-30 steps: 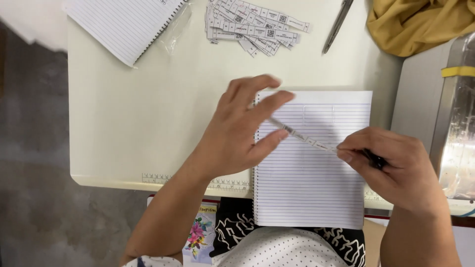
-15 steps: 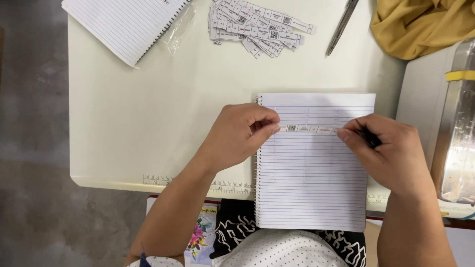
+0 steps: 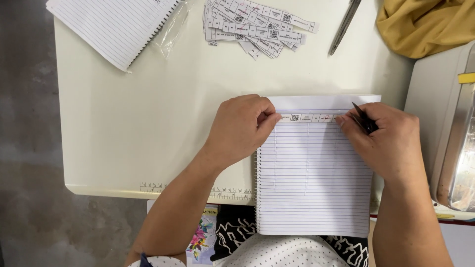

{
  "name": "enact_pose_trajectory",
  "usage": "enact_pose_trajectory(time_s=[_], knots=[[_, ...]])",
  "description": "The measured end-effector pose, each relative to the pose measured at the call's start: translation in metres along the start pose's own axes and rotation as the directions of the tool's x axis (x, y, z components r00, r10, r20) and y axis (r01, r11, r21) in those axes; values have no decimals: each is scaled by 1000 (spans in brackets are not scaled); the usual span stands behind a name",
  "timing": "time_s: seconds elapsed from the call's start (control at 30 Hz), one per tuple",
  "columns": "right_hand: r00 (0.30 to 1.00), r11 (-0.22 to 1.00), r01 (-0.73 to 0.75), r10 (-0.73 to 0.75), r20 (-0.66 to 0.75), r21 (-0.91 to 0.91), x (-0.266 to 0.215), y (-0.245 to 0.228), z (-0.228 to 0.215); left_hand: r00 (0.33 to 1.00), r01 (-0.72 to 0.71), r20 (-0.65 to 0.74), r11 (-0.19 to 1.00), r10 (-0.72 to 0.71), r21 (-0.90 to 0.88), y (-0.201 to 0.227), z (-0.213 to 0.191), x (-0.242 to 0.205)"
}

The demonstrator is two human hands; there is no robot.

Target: The person applies glue from a bottle to a lined notebook page and presses a small paper strip onto it. They then use scissors to trim the paper strip and repeat the process with additional strips.

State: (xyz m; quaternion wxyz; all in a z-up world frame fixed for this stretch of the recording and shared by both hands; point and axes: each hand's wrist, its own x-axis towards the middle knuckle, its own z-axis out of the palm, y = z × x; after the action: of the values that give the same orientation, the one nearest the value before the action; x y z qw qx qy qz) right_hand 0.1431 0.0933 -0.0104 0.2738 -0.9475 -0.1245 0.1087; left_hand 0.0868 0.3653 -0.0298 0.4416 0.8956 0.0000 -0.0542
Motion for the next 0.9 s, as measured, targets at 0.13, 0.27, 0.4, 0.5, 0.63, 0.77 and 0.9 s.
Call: enact_pose_trajectory(time_s=[0.13, 0.27, 0.4, 0.5, 0.63, 0.77, 0.9], knots=[[999, 999, 22, -22, -26, -25, 3, 1, 1, 987, -107, -120, 994, 108, 19, -6, 9, 1], [998, 999, 47, -48, -31, -23, 4, 1, 2, 989, -83, -120, 996, 86, 28, -8, 13, 1], [997, 998, 59, -59, -39, -24, 3, 0, 2, 987, -98, -121, 995, 101, 31, -8, 12, -1], [998, 999, 50, -50, -33, 1, 2, 2, 0, 982, -128, -138, 992, 130, 18, -8, 12, -2], [999, 1000, 23, -23, -23, 0, 4, 3, 4, 983, -130, -123, 991, 134, 41, -10, 15, 0], [999, 1000, 23, -22, -36, 11, 4, -1, 4, 980, -142, -136, 989, 147, 43, -11, 15, 0], [999, 1000, 20, -19, -47, 3, 4, 0, 5, 975, -158, -154, 986, 163, 45, -10, 15, 1]])
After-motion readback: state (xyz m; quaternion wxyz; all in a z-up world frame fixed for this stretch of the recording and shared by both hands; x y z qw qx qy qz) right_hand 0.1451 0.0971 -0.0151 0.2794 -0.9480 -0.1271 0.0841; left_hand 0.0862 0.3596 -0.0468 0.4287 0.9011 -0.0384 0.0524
